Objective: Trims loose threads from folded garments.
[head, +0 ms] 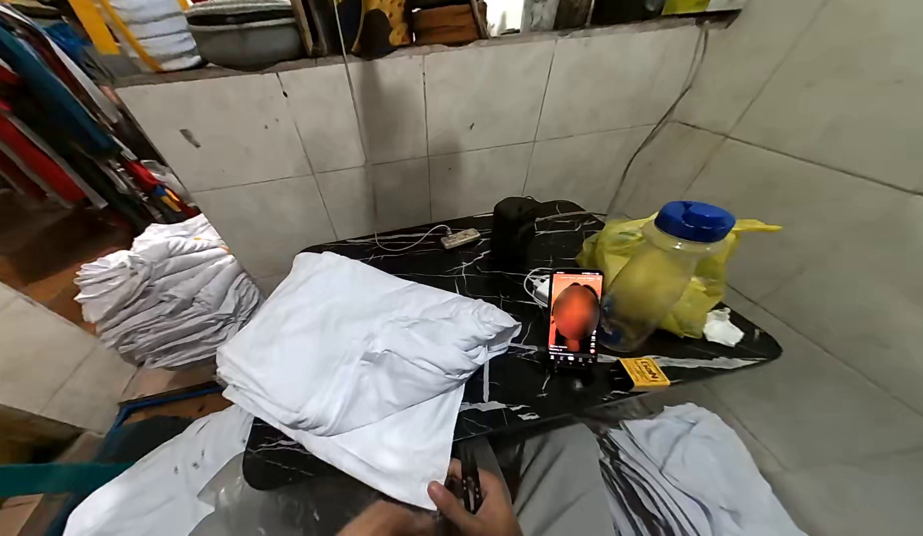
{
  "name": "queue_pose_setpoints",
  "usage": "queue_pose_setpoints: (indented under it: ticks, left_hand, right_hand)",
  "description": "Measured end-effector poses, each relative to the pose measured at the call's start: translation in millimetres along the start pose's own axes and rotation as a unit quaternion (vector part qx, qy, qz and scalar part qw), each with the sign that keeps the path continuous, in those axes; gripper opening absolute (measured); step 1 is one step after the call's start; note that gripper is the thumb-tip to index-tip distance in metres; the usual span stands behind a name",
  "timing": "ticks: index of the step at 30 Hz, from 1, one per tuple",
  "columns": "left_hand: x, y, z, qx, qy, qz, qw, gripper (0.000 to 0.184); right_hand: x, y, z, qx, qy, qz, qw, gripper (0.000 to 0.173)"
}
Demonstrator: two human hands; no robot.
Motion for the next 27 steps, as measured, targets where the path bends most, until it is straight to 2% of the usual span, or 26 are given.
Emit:
queue_pose_setpoints:
  ticks: [2,7,10,13,17,18,20,23,27]
  left_hand:
    - [4,5,24,0.067,-0.032,0.012,0.997,0.016]
    - [5,12,47,0.151,-0.007,0.021,0.988,0.014]
    - [3,7,47,0.159,-0.057,0.020,0.985,0.015]
    - [5,2,35,0.071,-0.118,0.025,0.990,0.015]
    - [12,-5,13,-0.148,-0.143,0.044,0.978,0.012]
    - [13,-7,11,-0.180,-0.151,0.043,0.971,0.009]
    - [14,-11,11,-0.210,-0.192,0.036,0.958,0.015]
    - [16,-16,13,-0.184,-0.213,0.036,0.959,0.015]
    - [16,-15,10,-0.168,-0.205,0.035,0.963,0.015]
  right_hand:
    - [-1,3,-7,-0.021,0.019,-0.011,1.000,0.005]
    - [-1,7,-14,-0.057,0.021,-0.018,0.998,0.012]
    - [-2,3,-11,-0.137,0.033,-0.007,0.990,0.027]
    - [-4,14,-15,-0.227,0.018,0.055,0.972,0.031]
    - [-7,23,-23,-0.318,0.004,0.149,0.936,0.028]
    - [-7,23,-23,-0.314,0.006,0.159,0.936,0.026]
    - [-9,24,-22,-0.290,0.003,0.169,0.942,0.025]
    - [-9,23,-21,-0.255,-0.008,0.140,0.957,0.027]
    - [-6,17,-21,-0.109,0.017,0.094,0.989,0.018]
Point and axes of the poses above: each hand's wrist, its own x-axis towards the middle knuckle, its own z-axis out of the back of the hand, y = z × x, the point moved 7 cm from there along x, towards the middle knuckle, and after that the axes turned 14 degrees about y, right-handed, at the moved point
